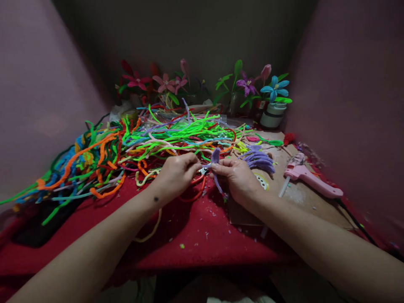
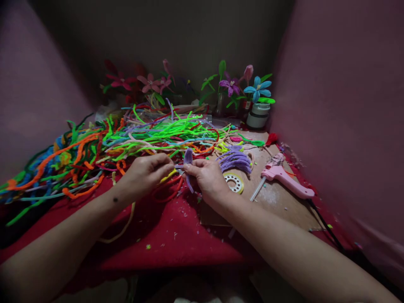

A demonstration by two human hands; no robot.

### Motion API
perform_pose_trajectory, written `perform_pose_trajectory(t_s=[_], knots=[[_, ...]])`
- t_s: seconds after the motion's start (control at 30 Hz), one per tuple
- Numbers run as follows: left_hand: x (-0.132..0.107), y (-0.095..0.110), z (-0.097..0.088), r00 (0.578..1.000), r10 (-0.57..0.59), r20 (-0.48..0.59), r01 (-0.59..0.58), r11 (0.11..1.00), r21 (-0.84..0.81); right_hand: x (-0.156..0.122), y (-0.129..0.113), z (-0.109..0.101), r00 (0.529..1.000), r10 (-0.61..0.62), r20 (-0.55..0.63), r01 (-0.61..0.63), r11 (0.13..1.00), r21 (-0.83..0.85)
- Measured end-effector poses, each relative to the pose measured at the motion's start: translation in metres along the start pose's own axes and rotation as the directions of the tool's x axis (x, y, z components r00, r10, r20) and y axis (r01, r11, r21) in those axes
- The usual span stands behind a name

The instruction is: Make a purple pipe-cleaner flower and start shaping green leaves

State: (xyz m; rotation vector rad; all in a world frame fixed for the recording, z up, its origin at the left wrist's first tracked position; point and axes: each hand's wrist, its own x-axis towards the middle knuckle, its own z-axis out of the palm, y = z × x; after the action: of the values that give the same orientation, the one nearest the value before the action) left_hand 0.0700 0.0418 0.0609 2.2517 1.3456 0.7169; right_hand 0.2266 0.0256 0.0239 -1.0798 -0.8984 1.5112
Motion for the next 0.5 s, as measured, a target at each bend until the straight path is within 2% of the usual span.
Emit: perform_pose_trajectory(t_s=[0.03, 0.07, 0.13, 0.2, 0.3, 0.37, 0.5], knots=[[0.002, -0.001, -0.002, 0.994, -0.107, 0.031, 0.111, 0.981, -0.161, 0.001, -0.001, 0.000, 1.000, -0.008, -0.007, 0.009, 0.999, 0.032], [0.004, -0.002, -0.002, 0.976, -0.200, 0.085, 0.216, 0.925, -0.314, 0.001, -0.003, 0.000, 1.000, -0.021, -0.015, 0.022, 0.998, 0.062], [0.004, -0.002, 0.003, 0.931, -0.277, 0.238, 0.365, 0.746, -0.557, 0.001, -0.004, 0.001, 0.998, -0.055, -0.020, 0.057, 0.989, 0.135], [0.002, -0.001, 0.013, 0.902, -0.229, 0.367, 0.430, 0.569, -0.701, 0.001, -0.004, 0.003, 0.997, -0.079, 0.005, 0.076, 0.974, 0.213], [-0.002, 0.002, 0.028, 0.879, -0.172, 0.445, 0.476, 0.380, -0.793, 0.000, -0.002, 0.006, 0.993, -0.093, 0.072, 0.073, 0.967, 0.245], [-0.003, 0.004, 0.033, 0.868, -0.180, 0.464, 0.497, 0.331, -0.802, -0.001, -0.001, 0.005, 0.991, -0.092, 0.093, 0.070, 0.973, 0.219], [-0.004, 0.006, 0.029, 0.832, -0.189, 0.521, 0.550, 0.397, -0.735, -0.002, -0.001, 0.001, 0.991, -0.092, 0.094, 0.079, 0.987, 0.137]])
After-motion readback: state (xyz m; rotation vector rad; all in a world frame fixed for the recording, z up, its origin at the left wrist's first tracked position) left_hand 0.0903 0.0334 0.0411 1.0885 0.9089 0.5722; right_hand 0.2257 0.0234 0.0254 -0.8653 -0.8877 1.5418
